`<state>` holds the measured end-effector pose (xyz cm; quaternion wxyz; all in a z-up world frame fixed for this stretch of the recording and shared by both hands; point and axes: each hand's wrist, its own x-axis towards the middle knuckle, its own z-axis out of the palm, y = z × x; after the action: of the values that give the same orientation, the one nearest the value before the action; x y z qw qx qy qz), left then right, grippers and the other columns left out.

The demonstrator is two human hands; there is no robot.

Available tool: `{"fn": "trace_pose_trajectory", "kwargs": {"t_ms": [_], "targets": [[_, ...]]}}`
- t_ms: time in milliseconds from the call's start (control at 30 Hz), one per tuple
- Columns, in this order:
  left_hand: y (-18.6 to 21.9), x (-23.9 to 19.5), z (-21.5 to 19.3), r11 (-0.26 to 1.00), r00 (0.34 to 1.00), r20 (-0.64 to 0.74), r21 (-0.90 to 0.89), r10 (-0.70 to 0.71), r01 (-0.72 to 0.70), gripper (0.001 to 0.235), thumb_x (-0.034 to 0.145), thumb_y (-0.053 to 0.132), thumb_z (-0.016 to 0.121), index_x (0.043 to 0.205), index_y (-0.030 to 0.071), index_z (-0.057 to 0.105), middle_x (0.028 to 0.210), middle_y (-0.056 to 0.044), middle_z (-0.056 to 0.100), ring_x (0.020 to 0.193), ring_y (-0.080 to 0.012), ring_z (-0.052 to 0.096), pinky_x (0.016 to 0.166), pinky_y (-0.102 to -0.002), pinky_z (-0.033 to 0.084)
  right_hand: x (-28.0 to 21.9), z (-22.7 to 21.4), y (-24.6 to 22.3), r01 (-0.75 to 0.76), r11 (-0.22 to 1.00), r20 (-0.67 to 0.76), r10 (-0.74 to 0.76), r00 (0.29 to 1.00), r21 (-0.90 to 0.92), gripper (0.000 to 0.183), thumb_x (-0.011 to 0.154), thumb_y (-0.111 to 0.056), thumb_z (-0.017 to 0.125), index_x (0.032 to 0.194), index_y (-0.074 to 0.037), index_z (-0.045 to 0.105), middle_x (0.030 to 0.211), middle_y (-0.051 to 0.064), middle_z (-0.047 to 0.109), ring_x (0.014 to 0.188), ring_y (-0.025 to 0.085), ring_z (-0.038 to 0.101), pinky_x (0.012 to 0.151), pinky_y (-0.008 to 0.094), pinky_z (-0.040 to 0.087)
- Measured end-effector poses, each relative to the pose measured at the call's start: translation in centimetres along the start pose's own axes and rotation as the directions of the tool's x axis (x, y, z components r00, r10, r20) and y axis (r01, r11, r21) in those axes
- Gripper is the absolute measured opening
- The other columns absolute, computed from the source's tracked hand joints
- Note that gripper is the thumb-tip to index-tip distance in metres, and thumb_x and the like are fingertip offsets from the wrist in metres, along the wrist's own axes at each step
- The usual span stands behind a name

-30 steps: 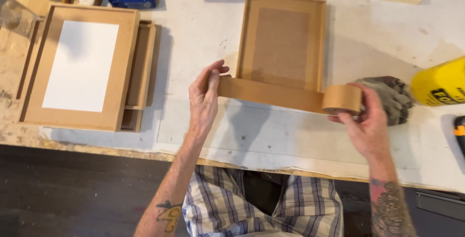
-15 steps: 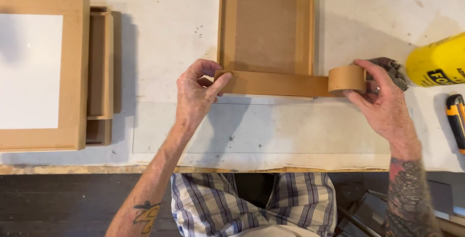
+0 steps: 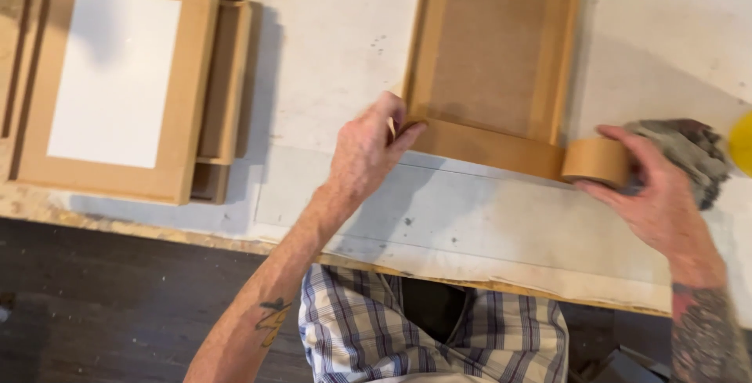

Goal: Cleaning a wooden picture frame and sealing the back with paper tape and trimming it.

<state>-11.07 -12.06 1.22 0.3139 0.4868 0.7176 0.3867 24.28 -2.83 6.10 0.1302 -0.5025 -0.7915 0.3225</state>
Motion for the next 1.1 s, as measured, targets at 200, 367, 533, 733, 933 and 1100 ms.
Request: {"fn": "trace_pose_trajectory", "kwargs": {"t_ms": [200,367,533,733,933,1100], "targets": [[-3.1,0.2,0.2,0.805,0.865,-0.045,0.394,0.500,-0.444,0.029,0.098,0.029,0.074,0.085,0.015,0.053,0.084,0.003,0.053,0.063,-0.0177,0.055,0.039,-0.035,0.041,0.7,-0.5,-0.7,-0.052,0.984,0.001,0.052,0.999,0.171,0.077,0.082,0.006,0.072,0.153,-0.003,0.046,0.148,0.014,0.047,0.126,0.025,0.050,0.107,0.038,0.046],[-2.9,0.0,-1.6,0.719,0.775,0.050,0.340,0.629,-0.606,0.023,0.090,0.020,0.077,0.104,0.008,0.065,0.106,-0.008,0.056,0.079,-0.0219,0.062,0.046,-0.033,0.052,0.5,0.2,-0.7,-0.053,0.991,0.006,0.053,0.999,0.125,0.085,0.081,0.010,0.068,0.159,-0.003,0.037,0.158,0.018,0.037,0.133,0.032,0.046,0.115,0.043,0.038],[-3.1,0.2,-3.0,0.638,0.710,0.127,0.350,0.693,-0.686,0.026,0.093,0.024,0.074,0.112,0.007,0.072,0.109,-0.007,0.063,0.092,-0.0250,0.066,0.066,-0.037,0.058,0.2,1.2,2.4,0.004,0.977,-0.078,0.013,0.997,0.214,0.094,0.080,0.015,0.069,0.163,-0.003,0.029,0.148,0.023,0.042,0.130,0.031,0.046,0.110,0.042,0.041],[-4.2,0.4,-3.0,0.567,0.647,0.132,0.374,0.751,-0.734,0.024,0.098,0.024,0.076,0.111,0.005,0.070,0.109,-0.008,0.067,0.091,-0.0259,0.068,0.074,-0.038,0.058,-0.1,2.0,5.4,0.125,0.952,-0.137,-0.090,0.986,0.278,0.085,0.082,0.016,0.070,0.155,0.000,0.031,0.145,0.023,0.045,0.135,0.034,0.048,0.115,0.047,0.046],[-5.0,0.4,-2.4,0.561,0.644,0.091,0.408,0.759,-0.720,0.022,0.099,0.026,0.076,0.109,0.008,0.070,0.107,-0.005,0.069,0.088,-0.0243,0.069,0.073,-0.036,0.058,-0.1,2.0,5.6,0.088,0.979,-0.148,-0.061,0.987,0.185,0.083,0.086,0.016,0.070,0.159,0.004,0.032,0.146,0.023,0.046,0.137,0.034,0.048,0.117,0.044,0.042],[-4.7,0.2,-2.8,0.566,0.648,0.092,0.407,0.756,-0.717,0.022,0.097,0.022,0.077,0.110,0.007,0.069,0.107,-0.004,0.068,0.086,-0.0231,0.068,0.070,-0.035,0.056,0.0,1.8,4.7,0.023,0.991,-0.112,-0.008,0.994,0.134,0.083,0.089,0.020,0.067,0.161,0.004,0.029,0.148,0.026,0.043,0.135,0.037,0.046,0.115,0.048,0.042]]}}
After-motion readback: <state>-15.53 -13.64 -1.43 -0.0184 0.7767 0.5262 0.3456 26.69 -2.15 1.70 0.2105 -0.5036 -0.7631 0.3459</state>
